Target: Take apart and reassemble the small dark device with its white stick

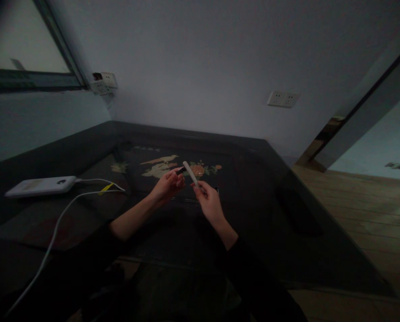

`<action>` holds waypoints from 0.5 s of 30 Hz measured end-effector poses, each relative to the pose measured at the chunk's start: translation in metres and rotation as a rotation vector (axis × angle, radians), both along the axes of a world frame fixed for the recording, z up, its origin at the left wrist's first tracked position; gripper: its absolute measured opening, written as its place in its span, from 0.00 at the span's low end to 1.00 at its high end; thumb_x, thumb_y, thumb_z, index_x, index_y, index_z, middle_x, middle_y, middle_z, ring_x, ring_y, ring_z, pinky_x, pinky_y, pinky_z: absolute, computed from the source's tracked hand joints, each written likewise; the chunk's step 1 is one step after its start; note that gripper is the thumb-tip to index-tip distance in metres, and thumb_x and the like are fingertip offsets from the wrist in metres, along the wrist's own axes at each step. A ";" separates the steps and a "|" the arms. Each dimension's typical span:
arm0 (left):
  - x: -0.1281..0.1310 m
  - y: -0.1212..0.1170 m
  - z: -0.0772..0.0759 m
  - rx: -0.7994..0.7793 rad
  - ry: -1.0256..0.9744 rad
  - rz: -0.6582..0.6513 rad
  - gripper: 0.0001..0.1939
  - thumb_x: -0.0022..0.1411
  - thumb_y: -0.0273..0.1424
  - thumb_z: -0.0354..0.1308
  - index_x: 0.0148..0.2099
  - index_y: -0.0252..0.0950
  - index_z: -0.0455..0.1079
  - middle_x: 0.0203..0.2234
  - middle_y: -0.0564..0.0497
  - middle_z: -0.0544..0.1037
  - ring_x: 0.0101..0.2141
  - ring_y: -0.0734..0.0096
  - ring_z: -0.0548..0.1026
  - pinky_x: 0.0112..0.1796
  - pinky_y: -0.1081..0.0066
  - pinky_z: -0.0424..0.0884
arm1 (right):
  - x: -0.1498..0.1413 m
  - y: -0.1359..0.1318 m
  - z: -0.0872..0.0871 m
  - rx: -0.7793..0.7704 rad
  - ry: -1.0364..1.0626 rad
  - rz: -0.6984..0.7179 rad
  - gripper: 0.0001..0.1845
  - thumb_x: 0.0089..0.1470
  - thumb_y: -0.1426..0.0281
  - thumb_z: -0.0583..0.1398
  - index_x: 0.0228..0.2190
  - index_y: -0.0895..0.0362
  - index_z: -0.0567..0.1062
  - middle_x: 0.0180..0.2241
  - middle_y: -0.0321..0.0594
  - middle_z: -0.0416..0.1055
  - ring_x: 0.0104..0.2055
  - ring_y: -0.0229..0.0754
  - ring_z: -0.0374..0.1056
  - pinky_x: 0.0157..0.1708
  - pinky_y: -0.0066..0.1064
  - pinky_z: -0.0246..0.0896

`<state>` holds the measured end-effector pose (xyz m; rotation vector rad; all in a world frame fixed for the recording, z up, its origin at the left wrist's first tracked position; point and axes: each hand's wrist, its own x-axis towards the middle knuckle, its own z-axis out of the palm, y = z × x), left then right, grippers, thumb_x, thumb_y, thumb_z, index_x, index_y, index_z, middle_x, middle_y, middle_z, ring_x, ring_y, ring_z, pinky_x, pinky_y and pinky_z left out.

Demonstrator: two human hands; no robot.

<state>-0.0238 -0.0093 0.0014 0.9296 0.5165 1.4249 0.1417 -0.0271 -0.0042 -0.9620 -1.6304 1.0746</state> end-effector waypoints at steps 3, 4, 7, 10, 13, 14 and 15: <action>0.000 -0.001 0.002 0.003 -0.001 0.007 0.28 0.42 0.42 0.72 0.41 0.31 0.72 0.16 0.60 0.63 0.20 0.82 0.60 0.26 0.75 0.56 | -0.001 -0.001 -0.002 0.016 -0.018 0.010 0.18 0.55 0.56 0.57 0.38 0.58 0.73 0.19 0.31 0.57 0.20 0.33 0.51 0.18 0.25 0.43; 0.001 -0.001 0.002 0.007 -0.004 0.008 0.28 0.42 0.42 0.72 0.42 0.31 0.72 0.17 0.60 0.63 0.20 0.82 0.59 0.26 0.75 0.56 | -0.001 -0.002 -0.002 0.016 -0.024 0.023 0.18 0.55 0.56 0.57 0.38 0.58 0.73 0.20 0.31 0.57 0.20 0.33 0.51 0.18 0.25 0.43; 0.001 0.000 0.003 0.025 -0.023 0.002 0.29 0.41 0.41 0.72 0.43 0.31 0.72 0.17 0.60 0.63 0.20 0.83 0.59 0.25 0.76 0.55 | -0.003 -0.005 -0.001 0.006 -0.023 0.088 0.18 0.56 0.56 0.57 0.39 0.58 0.73 0.20 0.31 0.57 0.20 0.32 0.51 0.18 0.25 0.43; 0.002 0.002 0.003 0.018 -0.039 0.007 0.28 0.41 0.41 0.72 0.42 0.31 0.73 0.17 0.60 0.62 0.20 0.83 0.58 0.24 0.76 0.54 | -0.004 -0.008 0.001 -0.008 0.003 0.158 0.19 0.55 0.55 0.58 0.37 0.59 0.74 0.19 0.30 0.57 0.20 0.31 0.51 0.19 0.25 0.43; 0.002 0.003 0.003 -0.004 -0.037 0.020 0.26 0.41 0.41 0.73 0.40 0.31 0.74 0.16 0.60 0.62 0.20 0.82 0.58 0.24 0.76 0.54 | -0.005 -0.010 0.003 -0.043 0.032 0.216 0.20 0.54 0.54 0.58 0.37 0.59 0.73 0.18 0.29 0.55 0.18 0.31 0.50 0.18 0.25 0.43; 0.002 0.003 0.003 -0.011 -0.033 0.023 0.26 0.41 0.41 0.73 0.40 0.31 0.74 0.16 0.59 0.62 0.20 0.82 0.58 0.24 0.76 0.54 | -0.005 -0.009 0.003 -0.054 0.037 0.227 0.20 0.54 0.54 0.58 0.37 0.59 0.73 0.17 0.29 0.55 0.18 0.30 0.49 0.18 0.25 0.43; 0.001 0.003 0.003 -0.016 -0.028 0.024 0.27 0.40 0.41 0.73 0.40 0.31 0.74 0.16 0.59 0.62 0.20 0.82 0.58 0.24 0.76 0.54 | -0.004 -0.008 0.002 -0.060 0.040 0.226 0.20 0.54 0.54 0.58 0.37 0.59 0.73 0.17 0.29 0.55 0.18 0.31 0.50 0.18 0.24 0.43</action>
